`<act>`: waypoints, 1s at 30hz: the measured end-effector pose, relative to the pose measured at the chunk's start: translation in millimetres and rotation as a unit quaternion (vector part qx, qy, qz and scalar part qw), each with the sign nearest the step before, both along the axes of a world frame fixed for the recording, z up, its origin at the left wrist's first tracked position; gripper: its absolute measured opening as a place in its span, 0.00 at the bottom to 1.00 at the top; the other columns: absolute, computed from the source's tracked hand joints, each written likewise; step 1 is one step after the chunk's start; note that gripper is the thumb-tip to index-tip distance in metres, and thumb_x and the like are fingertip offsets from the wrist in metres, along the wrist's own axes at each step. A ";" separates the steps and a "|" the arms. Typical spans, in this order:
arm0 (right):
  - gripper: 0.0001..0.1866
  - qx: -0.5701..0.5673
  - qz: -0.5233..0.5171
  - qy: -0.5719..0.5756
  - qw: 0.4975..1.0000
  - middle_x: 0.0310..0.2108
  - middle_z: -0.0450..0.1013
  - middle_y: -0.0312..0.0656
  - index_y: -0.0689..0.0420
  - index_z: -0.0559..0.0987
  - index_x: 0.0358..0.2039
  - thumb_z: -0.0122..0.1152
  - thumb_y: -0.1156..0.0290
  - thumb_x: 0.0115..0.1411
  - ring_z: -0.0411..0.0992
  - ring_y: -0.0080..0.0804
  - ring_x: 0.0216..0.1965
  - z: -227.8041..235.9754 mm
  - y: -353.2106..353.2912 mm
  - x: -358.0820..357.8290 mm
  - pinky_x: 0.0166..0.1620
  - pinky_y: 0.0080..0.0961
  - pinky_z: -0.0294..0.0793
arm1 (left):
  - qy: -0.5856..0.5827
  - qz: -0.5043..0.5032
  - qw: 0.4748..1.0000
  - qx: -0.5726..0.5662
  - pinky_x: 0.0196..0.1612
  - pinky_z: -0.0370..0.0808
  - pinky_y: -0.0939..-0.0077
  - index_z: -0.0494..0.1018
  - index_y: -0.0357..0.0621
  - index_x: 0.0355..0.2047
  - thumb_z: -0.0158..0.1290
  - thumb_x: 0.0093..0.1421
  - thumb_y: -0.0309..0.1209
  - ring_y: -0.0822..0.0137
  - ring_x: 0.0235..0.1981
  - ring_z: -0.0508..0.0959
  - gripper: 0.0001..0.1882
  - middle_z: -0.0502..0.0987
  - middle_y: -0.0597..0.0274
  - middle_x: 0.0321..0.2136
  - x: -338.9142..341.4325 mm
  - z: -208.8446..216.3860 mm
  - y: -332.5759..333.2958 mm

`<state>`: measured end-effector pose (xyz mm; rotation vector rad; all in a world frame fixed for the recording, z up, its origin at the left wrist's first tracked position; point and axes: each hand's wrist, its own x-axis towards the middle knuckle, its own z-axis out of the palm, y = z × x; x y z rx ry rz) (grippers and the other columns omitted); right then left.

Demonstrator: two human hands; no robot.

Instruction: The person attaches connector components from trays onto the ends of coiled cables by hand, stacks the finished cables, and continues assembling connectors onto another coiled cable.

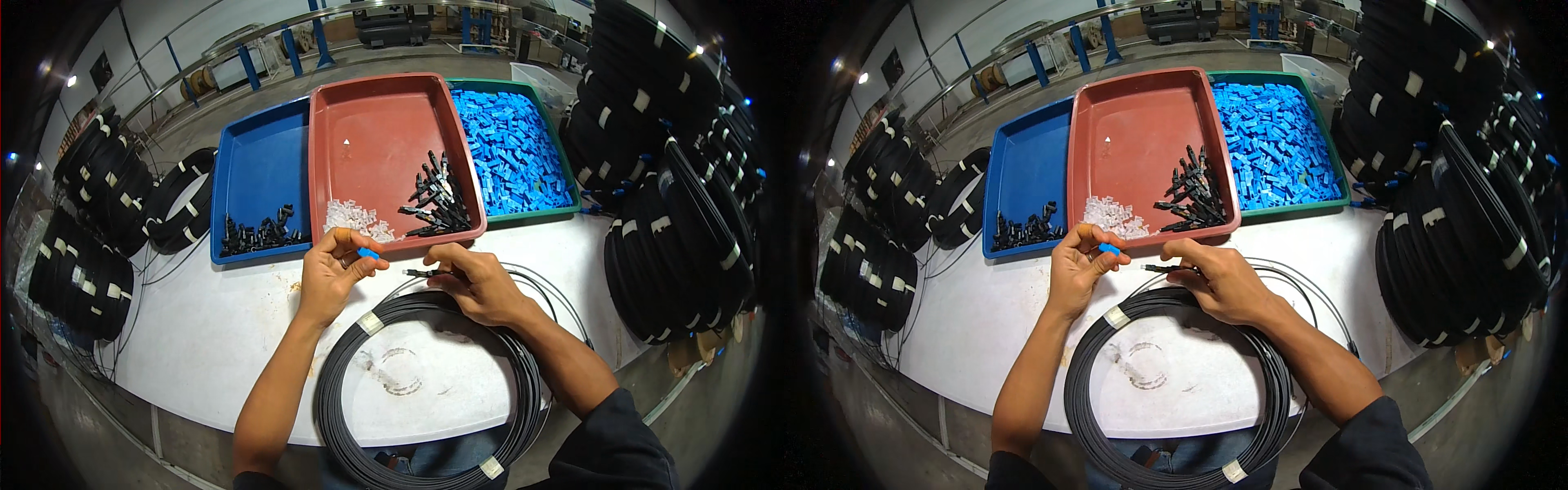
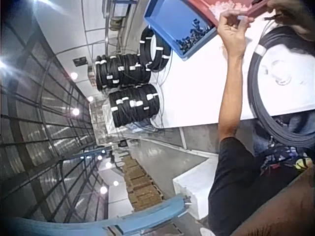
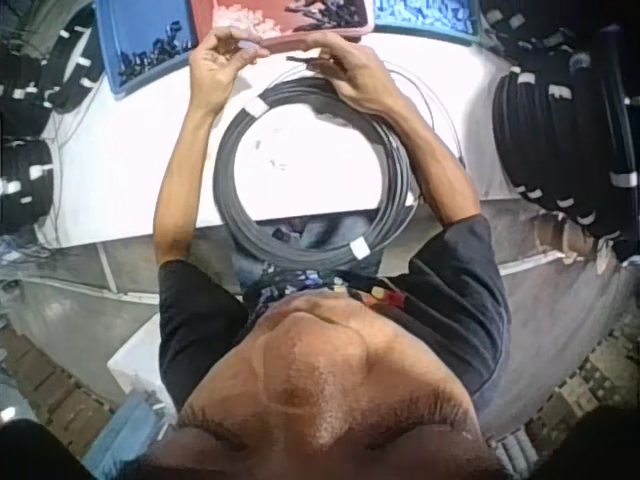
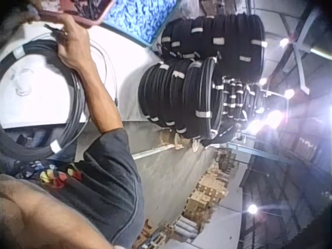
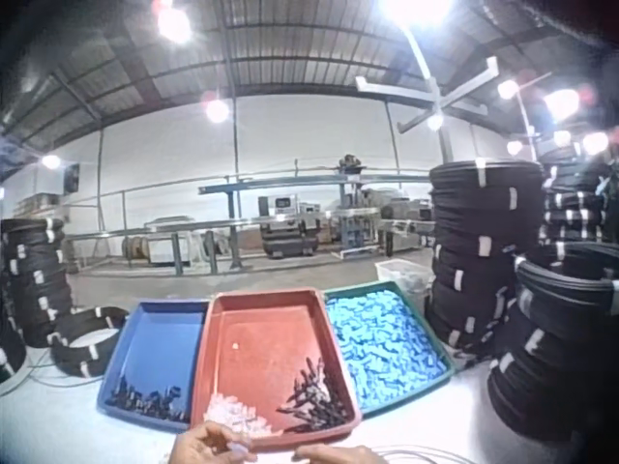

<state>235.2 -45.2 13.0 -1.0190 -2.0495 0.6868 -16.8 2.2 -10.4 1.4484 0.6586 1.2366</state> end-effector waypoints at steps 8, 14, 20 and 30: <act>0.15 0.064 0.016 0.024 0.998 0.38 0.79 0.49 0.58 0.77 0.46 0.66 0.79 0.59 0.80 0.48 0.36 -6.1 3.2 -4.0 0.37 0.37 0.78 | 0.013 -0.055 0.998 0.022 0.45 0.80 0.74 0.74 0.36 0.43 0.62 0.62 0.22 0.67 0.39 0.83 0.11 0.80 0.55 0.38 11.1 5.2 -13.7; 0.14 0.117 0.030 -0.013 0.993 0.31 0.77 0.46 0.56 0.79 0.45 0.65 0.78 0.58 0.78 0.47 0.30 -9.3 7.2 0.0 0.32 0.39 0.76 | 0.083 0.024 0.989 0.116 0.38 0.80 0.78 0.80 0.33 0.38 0.62 0.60 0.18 0.70 0.36 0.83 0.06 0.81 0.57 0.36 17.4 1.3 -24.9; 0.13 0.144 0.034 -0.038 0.988 0.27 0.74 0.42 0.54 0.80 0.46 0.65 0.76 0.59 0.76 0.44 0.25 -9.4 7.3 1.1 0.28 0.37 0.75 | 0.183 0.109 0.944 0.252 0.36 0.79 0.79 0.82 0.37 0.33 0.67 0.53 0.19 0.69 0.35 0.84 0.07 0.84 0.57 0.32 19.0 3.4 -26.4; 0.15 0.146 0.033 -0.061 0.987 0.27 0.75 0.41 0.55 0.81 0.45 0.66 0.79 0.57 0.76 0.40 0.24 -8.6 4.6 -0.9 0.26 0.35 0.75 | 0.182 0.079 0.960 0.196 0.47 0.81 0.72 0.81 0.31 0.36 0.64 0.56 0.15 0.64 0.39 0.84 0.08 0.85 0.50 0.36 16.6 2.4 -29.3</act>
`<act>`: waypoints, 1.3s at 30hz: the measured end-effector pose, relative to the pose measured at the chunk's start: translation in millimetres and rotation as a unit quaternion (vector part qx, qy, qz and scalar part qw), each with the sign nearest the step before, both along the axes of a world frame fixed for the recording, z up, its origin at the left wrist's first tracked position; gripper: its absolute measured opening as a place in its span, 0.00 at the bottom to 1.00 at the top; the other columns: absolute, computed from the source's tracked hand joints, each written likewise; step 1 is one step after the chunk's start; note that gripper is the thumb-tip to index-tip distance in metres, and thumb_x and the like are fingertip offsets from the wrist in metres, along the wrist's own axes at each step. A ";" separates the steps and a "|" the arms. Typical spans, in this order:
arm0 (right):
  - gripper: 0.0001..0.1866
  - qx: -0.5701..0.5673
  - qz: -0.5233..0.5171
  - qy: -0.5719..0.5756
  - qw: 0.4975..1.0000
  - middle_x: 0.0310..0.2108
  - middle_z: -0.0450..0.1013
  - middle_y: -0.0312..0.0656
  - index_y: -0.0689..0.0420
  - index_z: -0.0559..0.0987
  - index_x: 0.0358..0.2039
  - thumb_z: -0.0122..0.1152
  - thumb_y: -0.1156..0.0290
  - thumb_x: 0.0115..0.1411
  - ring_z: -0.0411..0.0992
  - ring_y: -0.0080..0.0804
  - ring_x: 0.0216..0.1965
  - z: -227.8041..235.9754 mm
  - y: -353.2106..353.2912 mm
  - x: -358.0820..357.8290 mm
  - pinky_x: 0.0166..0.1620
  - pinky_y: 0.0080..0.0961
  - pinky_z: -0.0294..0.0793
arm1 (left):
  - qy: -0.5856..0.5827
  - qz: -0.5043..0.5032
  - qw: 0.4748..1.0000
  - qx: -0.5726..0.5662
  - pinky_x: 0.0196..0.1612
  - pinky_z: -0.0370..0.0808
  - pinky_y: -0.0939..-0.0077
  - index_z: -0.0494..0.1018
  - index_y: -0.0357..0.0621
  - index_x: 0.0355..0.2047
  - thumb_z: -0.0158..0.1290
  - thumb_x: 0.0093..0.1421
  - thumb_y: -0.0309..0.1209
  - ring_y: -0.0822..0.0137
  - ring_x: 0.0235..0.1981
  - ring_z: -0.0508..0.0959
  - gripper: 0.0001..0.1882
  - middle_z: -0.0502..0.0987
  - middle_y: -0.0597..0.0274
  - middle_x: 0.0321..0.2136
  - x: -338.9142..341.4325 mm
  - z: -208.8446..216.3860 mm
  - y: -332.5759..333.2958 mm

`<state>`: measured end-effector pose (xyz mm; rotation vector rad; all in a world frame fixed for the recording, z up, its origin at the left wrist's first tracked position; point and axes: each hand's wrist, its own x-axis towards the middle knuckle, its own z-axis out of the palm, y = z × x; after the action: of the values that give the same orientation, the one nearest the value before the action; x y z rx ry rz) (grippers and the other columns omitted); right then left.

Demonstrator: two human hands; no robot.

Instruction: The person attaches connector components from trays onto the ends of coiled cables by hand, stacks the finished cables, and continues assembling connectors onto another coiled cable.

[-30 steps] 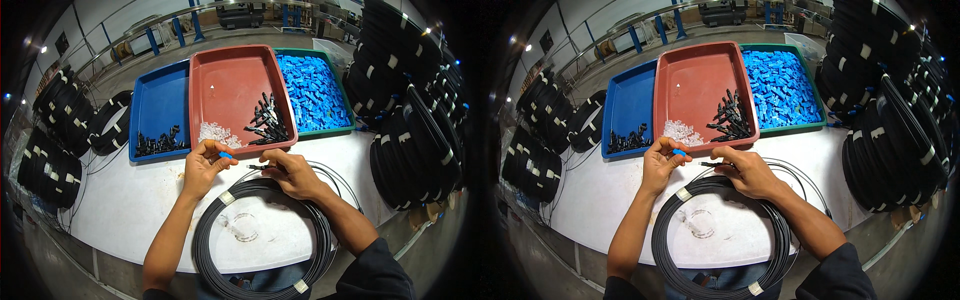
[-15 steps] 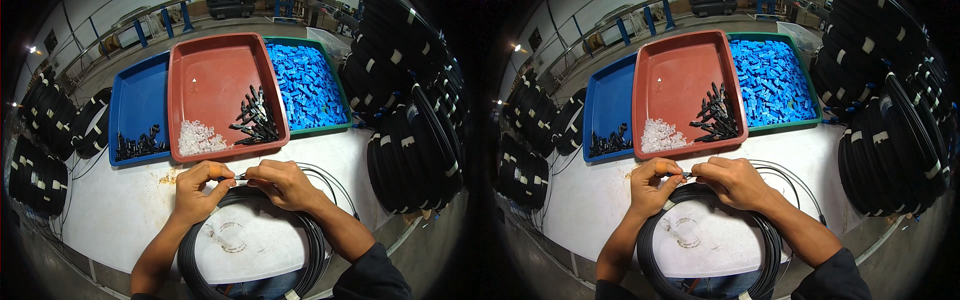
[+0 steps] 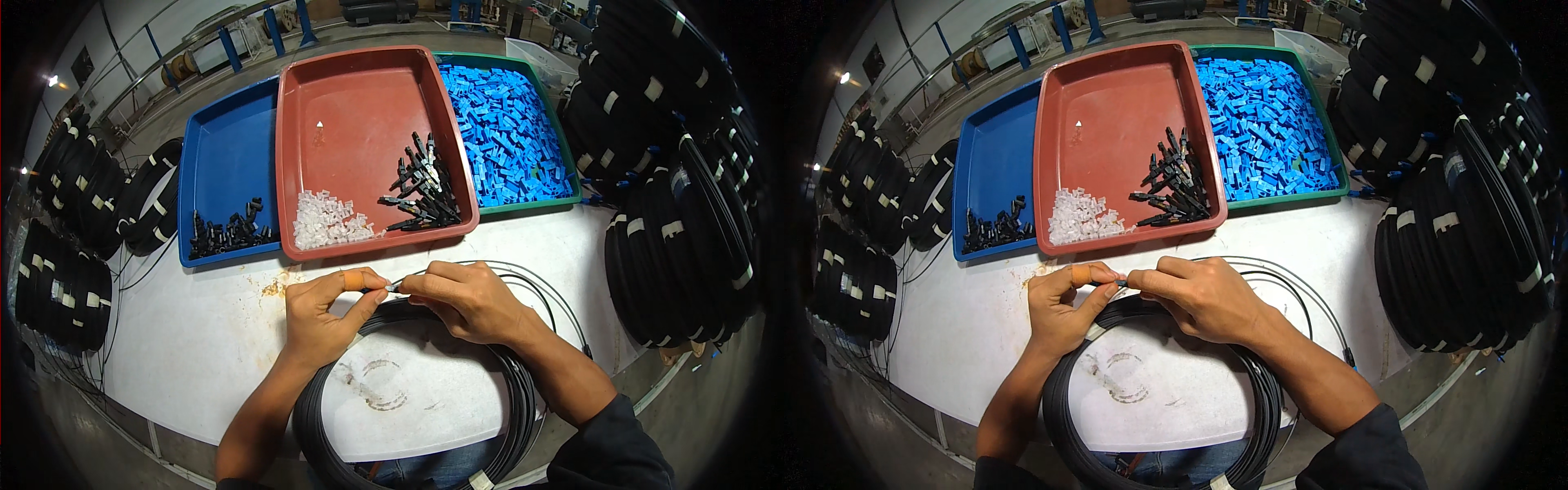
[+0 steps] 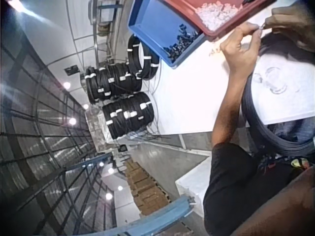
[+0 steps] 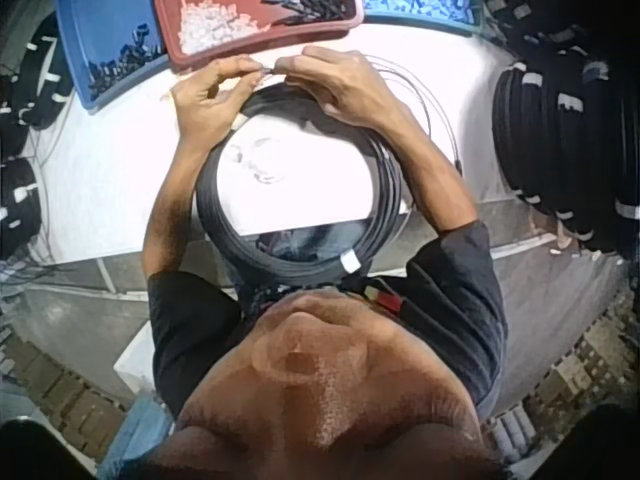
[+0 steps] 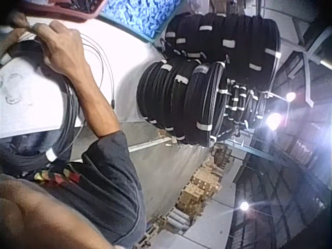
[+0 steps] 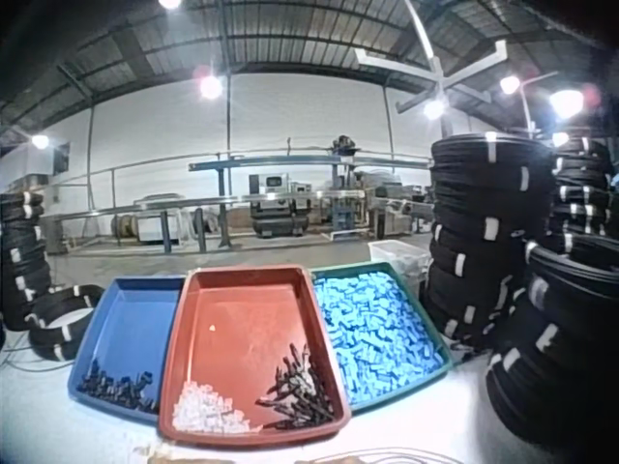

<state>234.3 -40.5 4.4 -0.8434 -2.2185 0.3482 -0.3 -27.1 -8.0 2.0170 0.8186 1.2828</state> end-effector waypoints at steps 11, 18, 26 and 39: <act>0.15 -0.038 0.027 -0.019 0.999 0.27 0.78 0.43 0.55 0.80 0.47 0.65 0.77 0.59 0.78 0.43 0.25 5.9 -2.0 1.7 0.28 0.36 0.77 | -0.014 -0.017 1.000 0.022 0.44 0.83 0.74 0.83 0.32 0.37 0.66 0.54 0.18 0.63 0.37 0.87 0.09 0.86 0.50 0.35 1.9 0.1 -0.2; 0.18 -0.064 0.063 0.002 0.996 0.30 0.78 0.45 0.56 0.78 0.50 0.63 0.76 0.58 0.78 0.49 0.29 4.0 0.1 4.5 0.32 0.41 0.78 | 0.002 -0.020 0.999 0.036 0.43 0.84 0.73 0.84 0.34 0.36 0.66 0.53 0.17 0.62 0.37 0.87 0.09 0.86 0.49 0.35 2.7 3.1 -0.9; 0.16 -0.057 0.047 0.017 0.997 0.32 0.79 0.46 0.57 0.78 0.49 0.63 0.77 0.59 0.79 0.48 0.30 2.0 -1.2 0.2 0.32 0.40 0.79 | -0.017 -0.014 1.000 0.006 0.43 0.83 0.75 0.84 0.33 0.38 0.66 0.54 0.18 0.63 0.37 0.87 0.10 0.86 0.51 0.35 2.3 0.4 0.5; 0.17 -0.041 0.030 -0.009 0.999 0.28 0.78 0.44 0.54 0.79 0.50 0.63 0.77 0.59 0.78 0.47 0.27 5.6 -3.7 1.2 0.30 0.40 0.78 | -0.023 -0.002 1.000 -0.007 0.44 0.82 0.76 0.84 0.33 0.37 0.66 0.55 0.19 0.66 0.36 0.87 0.09 0.87 0.52 0.34 2.9 1.7 -1.1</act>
<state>235.5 -44.2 10.0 -0.8273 -2.2625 0.4662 2.6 -28.2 -6.3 1.9700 0.7993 1.3134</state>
